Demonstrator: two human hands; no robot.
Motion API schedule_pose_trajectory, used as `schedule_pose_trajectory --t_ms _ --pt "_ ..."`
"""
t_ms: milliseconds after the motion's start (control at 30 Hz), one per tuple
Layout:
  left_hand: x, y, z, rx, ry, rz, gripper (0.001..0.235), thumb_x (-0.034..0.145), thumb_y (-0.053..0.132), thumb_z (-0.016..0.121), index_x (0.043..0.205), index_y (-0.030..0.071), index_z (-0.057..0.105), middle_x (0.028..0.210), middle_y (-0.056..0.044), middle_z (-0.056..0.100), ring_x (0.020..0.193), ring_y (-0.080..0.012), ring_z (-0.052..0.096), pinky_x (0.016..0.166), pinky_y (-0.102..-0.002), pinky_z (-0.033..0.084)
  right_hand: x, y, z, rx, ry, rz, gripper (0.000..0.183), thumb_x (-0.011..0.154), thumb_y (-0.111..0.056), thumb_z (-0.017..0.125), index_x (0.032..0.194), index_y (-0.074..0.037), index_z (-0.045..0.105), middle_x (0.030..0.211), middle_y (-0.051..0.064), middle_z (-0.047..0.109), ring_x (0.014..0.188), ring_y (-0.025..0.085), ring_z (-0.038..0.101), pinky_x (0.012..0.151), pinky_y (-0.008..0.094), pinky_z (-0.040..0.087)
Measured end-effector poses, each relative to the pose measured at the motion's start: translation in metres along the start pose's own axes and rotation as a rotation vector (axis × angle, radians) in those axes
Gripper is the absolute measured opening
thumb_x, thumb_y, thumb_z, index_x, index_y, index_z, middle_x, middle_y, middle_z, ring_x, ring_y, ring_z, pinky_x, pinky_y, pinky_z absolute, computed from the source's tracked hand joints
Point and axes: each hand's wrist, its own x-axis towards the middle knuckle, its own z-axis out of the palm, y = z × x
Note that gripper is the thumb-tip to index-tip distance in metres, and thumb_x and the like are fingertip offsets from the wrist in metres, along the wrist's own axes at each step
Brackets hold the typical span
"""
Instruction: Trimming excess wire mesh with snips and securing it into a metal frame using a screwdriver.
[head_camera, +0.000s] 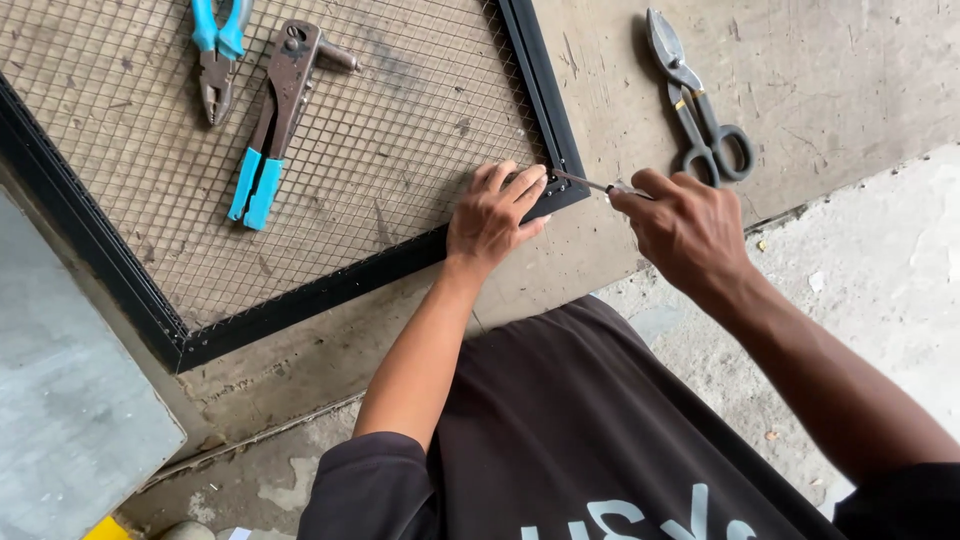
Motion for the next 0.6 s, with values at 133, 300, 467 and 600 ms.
schedule_pose_trajectory --t_ms 133,300,467,600 --pt "0.001 0.001 -0.003 -0.002 0.014 -0.003 0.054 0.072 0.042 0.089 0.116 0.014 0.075 0.125 -0.001 0.067 0.112 -0.0256 0.058 0.099 -0.045 0.050 0.013 0.006 -0.004 -0.070 -0.001 -0.089 0.037 0.079 0.000 0.061 0.105 -0.022 0.078 0.100 0.001 0.069 0.076 0.028 0.071 0.049 0.039 0.056" --pt "0.004 0.001 -0.005 0.000 0.039 -0.015 0.051 0.072 0.041 0.090 0.113 0.015 0.076 0.123 0.001 0.069 0.110 -0.0240 0.059 0.098 -0.044 0.050 0.027 0.001 -0.016 -0.164 -0.055 -0.181 0.027 0.076 -0.002 0.065 0.095 -0.020 0.073 0.094 -0.002 0.063 0.072 0.024 0.069 0.049 0.036 0.056" --pt "0.002 0.002 0.001 -0.006 0.050 -0.012 0.050 0.071 0.040 0.091 0.111 0.015 0.076 0.124 0.001 0.069 0.110 -0.0247 0.059 0.099 -0.045 0.049 0.042 -0.007 -0.008 -0.230 -0.062 -0.341 0.021 0.074 -0.001 0.069 0.087 -0.017 0.074 0.092 0.000 0.059 0.068 0.025 0.069 0.045 0.037 0.054" --pt "0.000 -0.002 0.004 -0.009 0.042 -0.011 0.051 0.072 0.043 0.090 0.113 0.015 0.076 0.123 0.002 0.069 0.111 -0.0243 0.058 0.099 -0.045 0.050 0.062 -0.008 0.009 -0.387 -0.086 -0.398 0.017 0.078 -0.004 0.070 0.090 -0.016 0.073 0.090 -0.001 0.055 0.064 0.023 0.067 0.047 0.036 0.054"
